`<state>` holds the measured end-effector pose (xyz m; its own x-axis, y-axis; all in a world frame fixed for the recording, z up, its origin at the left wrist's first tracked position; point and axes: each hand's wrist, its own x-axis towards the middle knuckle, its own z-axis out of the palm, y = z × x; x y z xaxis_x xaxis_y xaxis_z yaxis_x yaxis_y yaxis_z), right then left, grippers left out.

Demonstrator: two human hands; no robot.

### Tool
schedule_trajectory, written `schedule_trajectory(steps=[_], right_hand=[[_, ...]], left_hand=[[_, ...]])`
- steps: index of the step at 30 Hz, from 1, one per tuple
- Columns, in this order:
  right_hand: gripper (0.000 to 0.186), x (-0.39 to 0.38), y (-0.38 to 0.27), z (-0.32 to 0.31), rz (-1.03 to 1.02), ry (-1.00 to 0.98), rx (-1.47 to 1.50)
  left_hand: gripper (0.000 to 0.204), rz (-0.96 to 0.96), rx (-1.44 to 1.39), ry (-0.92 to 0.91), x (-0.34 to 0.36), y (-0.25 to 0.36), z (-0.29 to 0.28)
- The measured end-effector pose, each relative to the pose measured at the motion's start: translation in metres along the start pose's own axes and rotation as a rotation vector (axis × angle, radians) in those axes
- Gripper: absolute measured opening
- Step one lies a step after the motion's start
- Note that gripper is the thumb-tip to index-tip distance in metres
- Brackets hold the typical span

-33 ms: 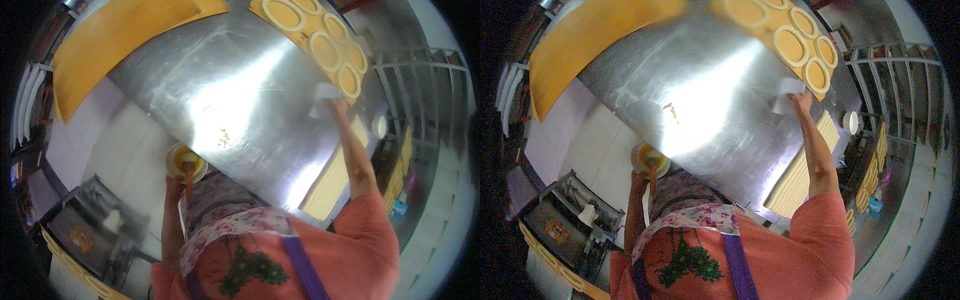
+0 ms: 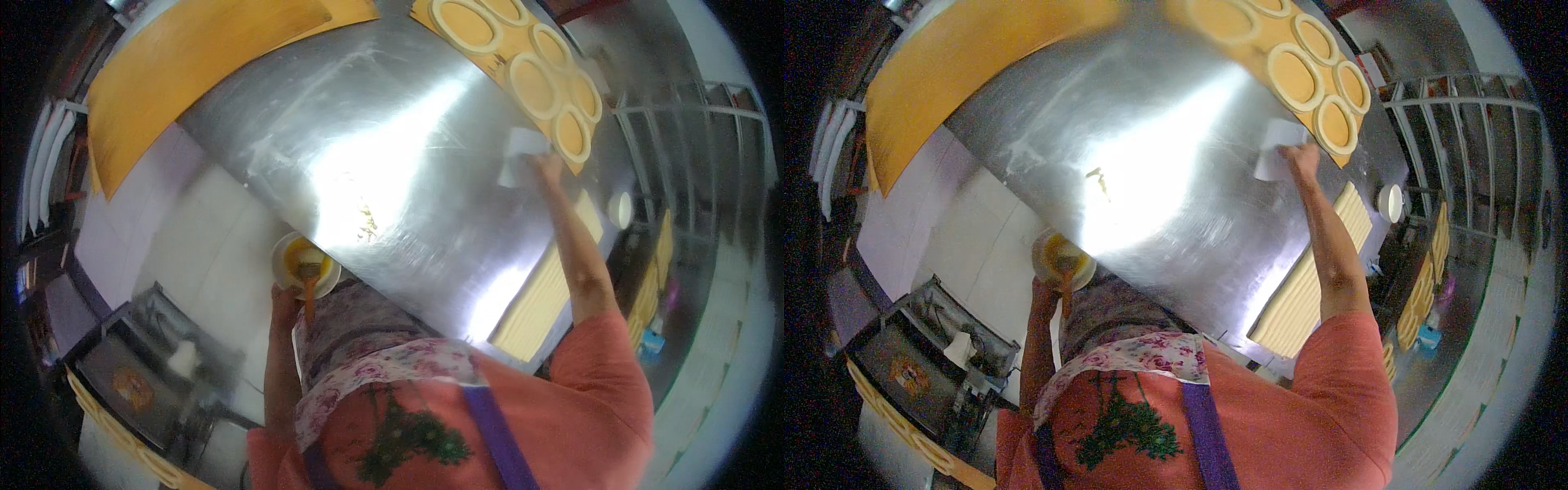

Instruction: The person shapes long strips of dough into circular rings on a wooden board. They briefly clean a metal counter with a scraper and a brush, then return to forming more dough rings by hand.

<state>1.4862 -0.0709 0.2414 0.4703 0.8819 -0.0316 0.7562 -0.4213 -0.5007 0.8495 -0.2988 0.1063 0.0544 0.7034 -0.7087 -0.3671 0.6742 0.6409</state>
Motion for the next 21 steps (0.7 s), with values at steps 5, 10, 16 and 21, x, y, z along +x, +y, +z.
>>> schedule_trajectory(steps=[5, 10, 16, 21], right_hand=[[0.035, 0.006, -0.135, 0.066, -0.217, -0.283, -0.123], [0.035, -0.034, -0.21, 0.122, -0.56, -0.439, -0.171], [0.039, -0.131, -0.291, 0.124, -0.461, -0.758, -0.234], [0.05, -0.031, -0.276, 0.131, -0.448, -0.518, -0.267]], left_hand=[[0.044, -0.022, 0.017, 0.083, -0.013, 0.02, 0.014], [0.043, 0.091, 0.186, 0.007, 0.007, -0.003, -0.003], [0.044, -0.026, -0.024, -0.025, 0.007, 0.009, -0.005], [0.041, 0.08, 0.032, 0.02, 0.007, -0.002, -0.019]])
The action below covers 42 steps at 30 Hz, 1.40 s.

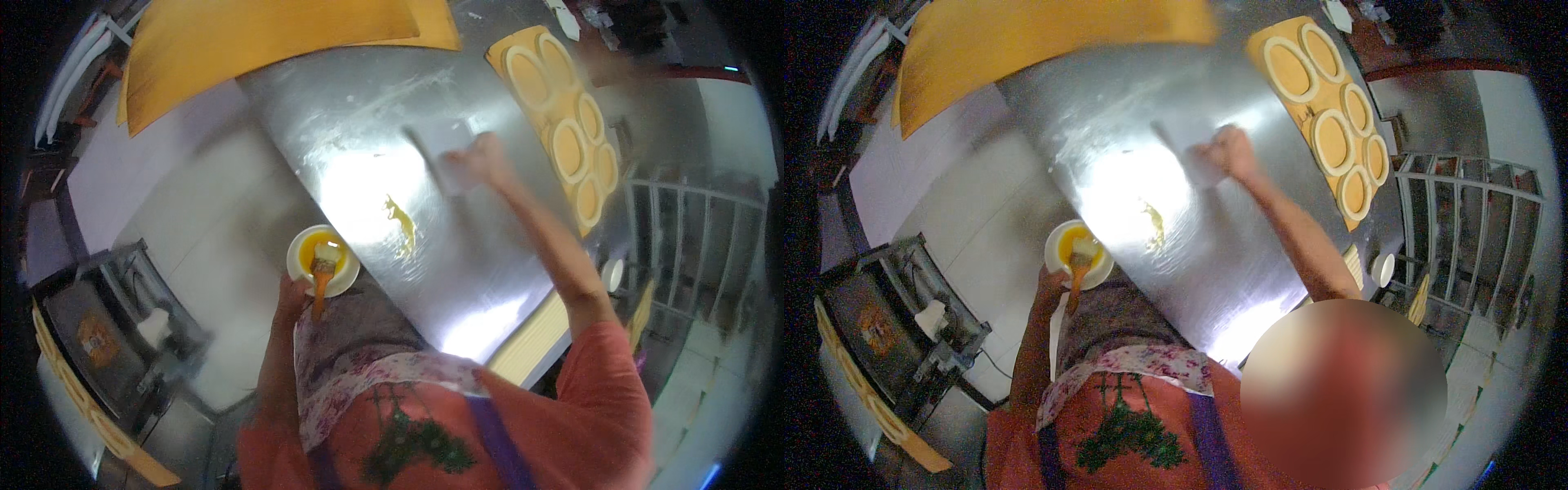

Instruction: The person shapes long strips of dough into circular rings on a wooden board. They briefly clean a metal counter with a scraper and a brush, then return to forming more dough rings by hand.

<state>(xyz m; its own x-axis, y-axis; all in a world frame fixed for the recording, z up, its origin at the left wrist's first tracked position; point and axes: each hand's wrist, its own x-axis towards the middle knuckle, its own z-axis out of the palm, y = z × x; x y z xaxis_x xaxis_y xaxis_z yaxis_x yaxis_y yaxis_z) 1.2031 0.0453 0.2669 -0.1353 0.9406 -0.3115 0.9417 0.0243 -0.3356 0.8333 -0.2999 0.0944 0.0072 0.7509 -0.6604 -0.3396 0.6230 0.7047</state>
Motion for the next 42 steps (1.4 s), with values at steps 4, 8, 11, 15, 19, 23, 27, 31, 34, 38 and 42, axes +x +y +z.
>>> schedule_trajectory(steps=[4, 8, 11, 15, 19, 23, 27, 31, 34, 38, 42], right_hand=[[0.043, 0.099, 0.121, -0.081, -0.076, 0.131, 0.098], [0.039, 0.137, 0.166, -0.075, 0.06, 0.245, -0.019], [0.039, 0.144, 0.143, -0.064, -0.125, 0.144, 0.095], [0.033, 0.11, 0.067, -0.022, -0.287, 0.103, -0.116], [0.032, 0.027, -0.045, -0.017, -0.18, -0.237, 0.021], [0.027, -0.035, -0.074, 0.027, -0.342, -0.313, -0.008], [0.04, 0.016, -0.036, 0.02, -0.622, 0.0, -0.107], [0.024, 0.148, 0.011, -0.071, -0.404, 0.023, 0.14], [0.034, 0.206, 0.046, -0.092, -0.276, 0.14, -0.057], [0.031, 0.233, 0.014, -0.073, -0.29, 0.083, -0.185], [0.035, 0.175, -0.074, -0.069, -0.264, 0.006, -0.414]], left_hand=[[0.045, -0.028, -0.132, 0.031, 0.004, 0.023, 0.019], [0.047, -0.161, -0.073, 0.066, 0.007, 0.044, 0.028], [0.046, -0.062, -0.091, 0.056, 0.02, 0.024, 0.018], [0.046, -0.071, -0.048, 0.07, 0.018, 0.034, 0.012], [0.047, -0.088, -0.052, 0.024, 0.02, 0.041, 0.011], [0.041, -0.005, -0.105, 0.009, 0.019, 0.055, 0.021], [0.042, 0.114, 0.095, 0.014, 0.029, 0.017, 0.0], [0.041, 0.303, 0.424, -0.065, 0.042, -0.027, -0.033], [0.038, 0.059, 0.107, -0.003, 0.034, 0.015, -0.008], [0.039, 0.089, 0.069, -0.005, 0.031, 0.02, -0.004], [0.041, -0.03, 0.044, -0.027, 0.035, 0.014, -0.01]])
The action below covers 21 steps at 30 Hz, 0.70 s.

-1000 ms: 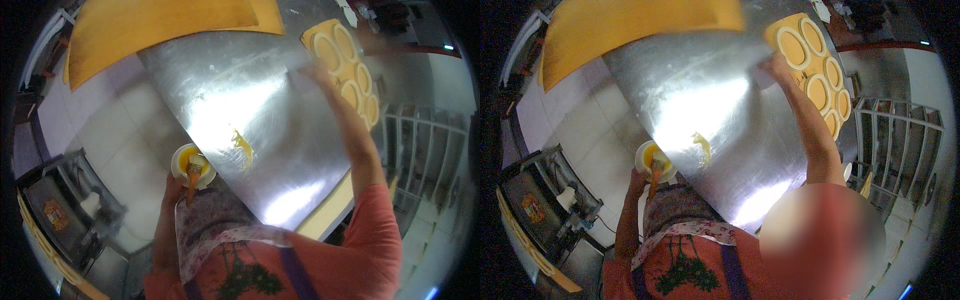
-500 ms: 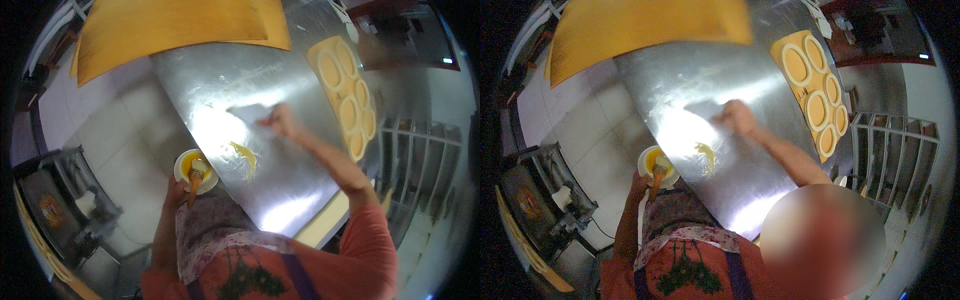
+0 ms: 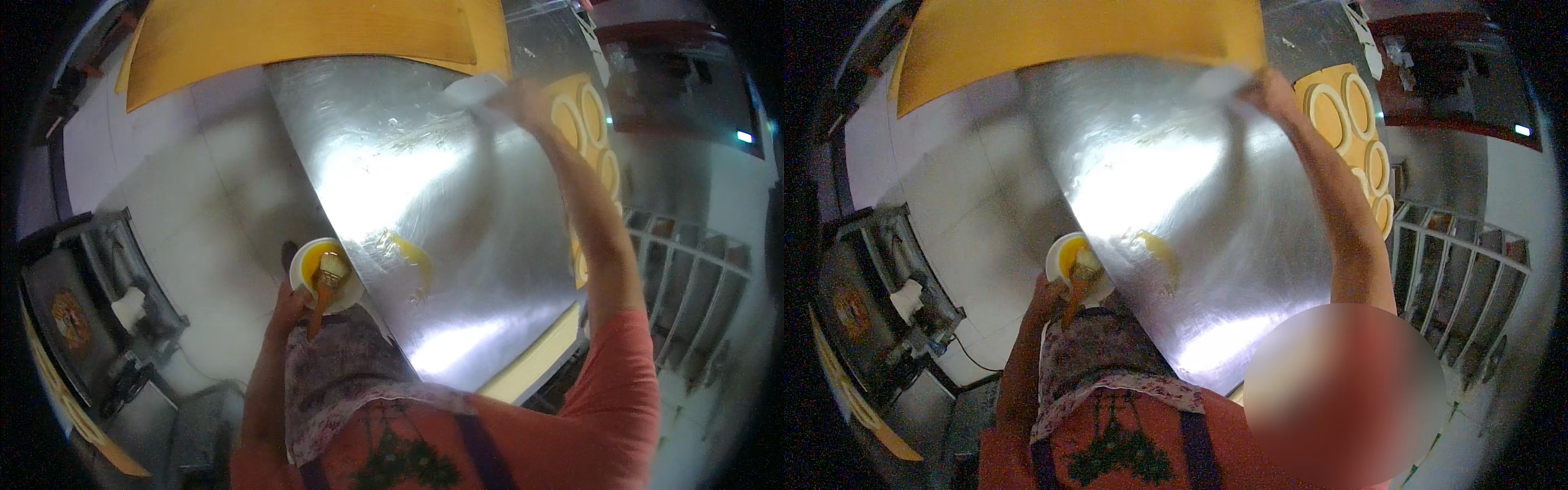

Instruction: The person shapes long strips of dough into circular rings on a wooden board. They briefly clean a metal counter with a scraper and a brush, then return to forming more dough rings by hand.

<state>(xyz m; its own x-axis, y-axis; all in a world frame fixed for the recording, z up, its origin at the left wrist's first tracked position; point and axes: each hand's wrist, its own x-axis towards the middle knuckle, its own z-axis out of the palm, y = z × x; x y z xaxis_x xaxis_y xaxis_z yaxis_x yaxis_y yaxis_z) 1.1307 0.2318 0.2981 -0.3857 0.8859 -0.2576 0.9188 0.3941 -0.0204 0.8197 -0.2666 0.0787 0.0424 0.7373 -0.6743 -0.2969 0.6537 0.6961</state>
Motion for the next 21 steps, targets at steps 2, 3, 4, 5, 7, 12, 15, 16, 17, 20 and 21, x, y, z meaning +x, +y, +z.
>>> schedule_trajectory(steps=[2, 3, 4, 5, 7, 12, 15, 16, 17, 20, 21], right_hand=[[0.028, -0.012, 0.012, 0.023, -0.139, 0.076, 0.088], [0.027, -0.018, 0.004, 0.024, -0.197, 0.014, 0.035], [0.026, -0.023, -0.001, 0.027, -0.258, -0.049, -0.021], [0.026, -0.028, 0.001, 0.041, -0.295, -0.064, 0.06], [0.027, -0.049, -0.038, 0.041, -0.227, -0.055, 0.068], [0.023, -0.129, -0.069, 0.055, -0.314, -0.17, -0.021], [0.026, -0.177, -0.083, 0.064, -0.36, -0.193, 0.09], [0.028, -0.175, -0.088, 0.059, -0.33, -0.251, 0.092], [0.029, -0.171, -0.09, 0.051, -0.302, -0.309, 0.093], [0.034, -0.12, -0.103, 0.039, -0.376, 0.053, 0.178], [0.033, -0.092, -0.115, 0.027, -0.333, 0.104, 0.243]], left_hand=[[0.042, -0.048, -0.013, 0.031, 0.004, 0.008, 0.006], [0.043, -0.028, 0.009, 0.021, 0.005, 0.005, 0.003], [0.044, -0.009, 0.027, 0.012, 0.007, -0.003, -0.001], [0.046, 0.011, 0.046, 0.003, 0.01, -0.013, -0.004], [0.038, 0.094, -0.017, 0.062, 0.01, -0.026, -0.003], [0.05, 0.095, 0.043, 0.051, 0.009, -0.012, 0.003], [0.048, 0.094, 0.042, 0.061, -0.001, -0.01, 0.006], [0.047, 0.092, 0.07, 0.08, -0.001, -0.017, 0.005], [0.046, 0.089, 0.096, 0.101, -0.001, -0.024, 0.006], [0.045, 0.155, 0.074, 0.13, 0.001, -0.044, 0.008], [0.042, 0.192, 0.056, 0.12, -0.009, -0.017, 0.013]])
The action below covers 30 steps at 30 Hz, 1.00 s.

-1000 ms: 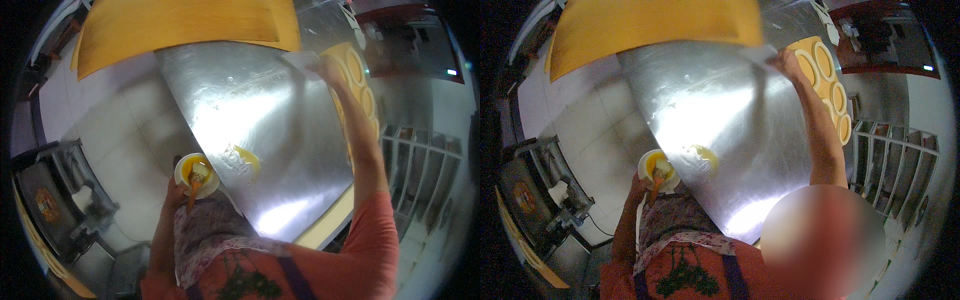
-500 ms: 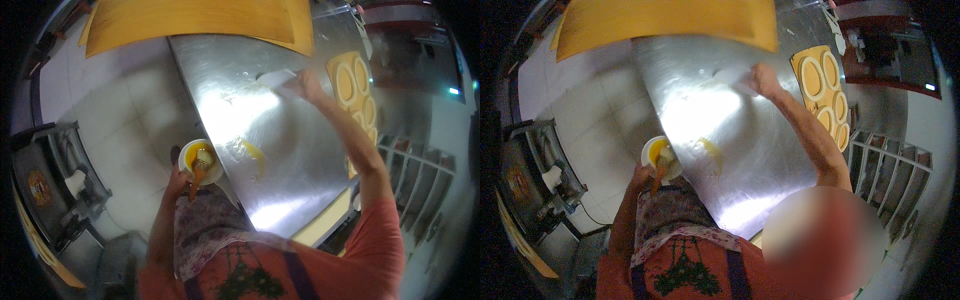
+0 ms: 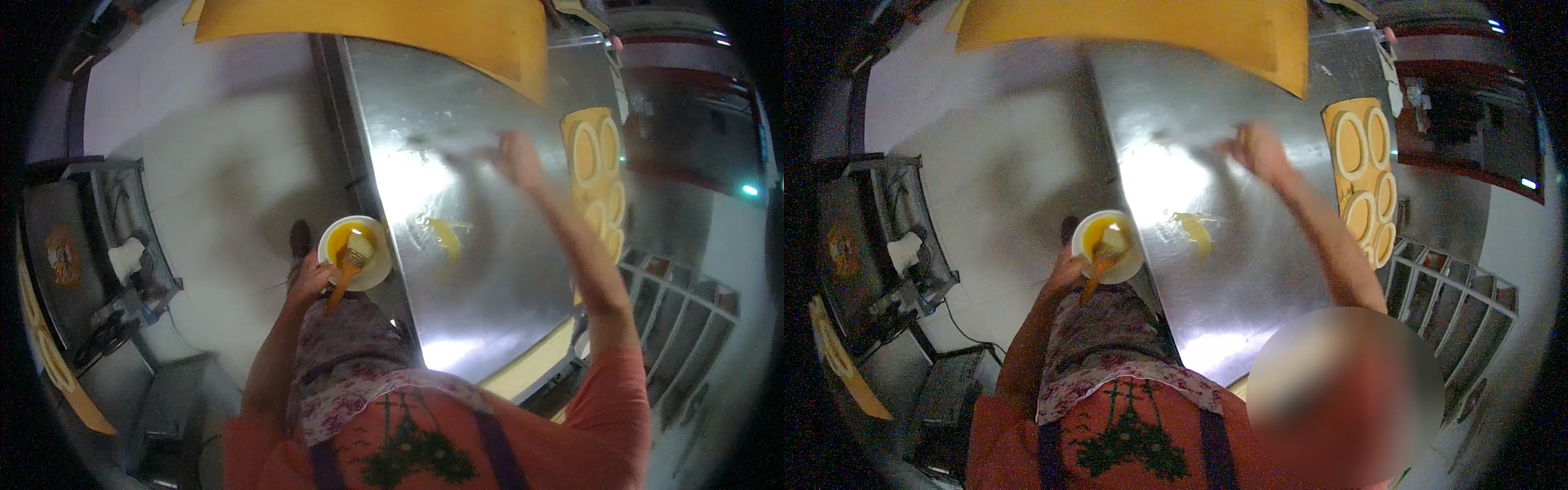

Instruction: The person shapes long strips of dough into circular rings on a wooden board. They briefly clean a metal counter with a scraper and a brush, then return to forming more dough rings by hand.

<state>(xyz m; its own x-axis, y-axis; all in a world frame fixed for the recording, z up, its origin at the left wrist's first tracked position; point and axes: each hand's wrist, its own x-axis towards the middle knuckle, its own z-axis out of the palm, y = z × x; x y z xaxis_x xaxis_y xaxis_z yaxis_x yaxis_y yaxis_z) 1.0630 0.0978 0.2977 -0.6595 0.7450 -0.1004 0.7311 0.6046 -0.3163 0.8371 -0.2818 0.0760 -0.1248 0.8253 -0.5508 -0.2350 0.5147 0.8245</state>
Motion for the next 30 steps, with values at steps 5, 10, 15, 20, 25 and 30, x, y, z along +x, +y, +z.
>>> schedule_trajectory(steps=[5, 10, 15, 20, 25, 30], right_hand=[[0.03, 0.146, 0.01, -0.004, -0.055, -0.108, -0.01], [0.029, 0.165, -0.006, 0.013, -0.181, -0.187, -0.148], [0.031, 0.105, -0.044, 0.022, -0.236, -0.319, -0.235], [0.03, 0.042, -0.062, 0.028, -0.439, -0.418, -0.382], [0.018, -0.032, -0.073, 0.037, -0.374, -0.582, -0.211], [0.021, -0.018, -0.047, 0.021, -0.211, -0.513, -0.224]], left_hand=[[0.038, -0.029, 0.047, -0.075, 0.002, -0.001, -0.003], [0.041, -0.163, 0.007, -0.054, 0.004, -0.007, 0.003], [0.043, -0.139, 0.045, 0.002, -0.002, 0.027, 0.01], [0.044, -0.069, 0.103, -0.046, 0.008, -0.004, 0.002], [0.044, -0.023, 0.026, -0.045, 0.013, -0.023, 0.003], [0.049, 0.013, 0.077, -0.027, 0.014, -0.048, -0.003]])
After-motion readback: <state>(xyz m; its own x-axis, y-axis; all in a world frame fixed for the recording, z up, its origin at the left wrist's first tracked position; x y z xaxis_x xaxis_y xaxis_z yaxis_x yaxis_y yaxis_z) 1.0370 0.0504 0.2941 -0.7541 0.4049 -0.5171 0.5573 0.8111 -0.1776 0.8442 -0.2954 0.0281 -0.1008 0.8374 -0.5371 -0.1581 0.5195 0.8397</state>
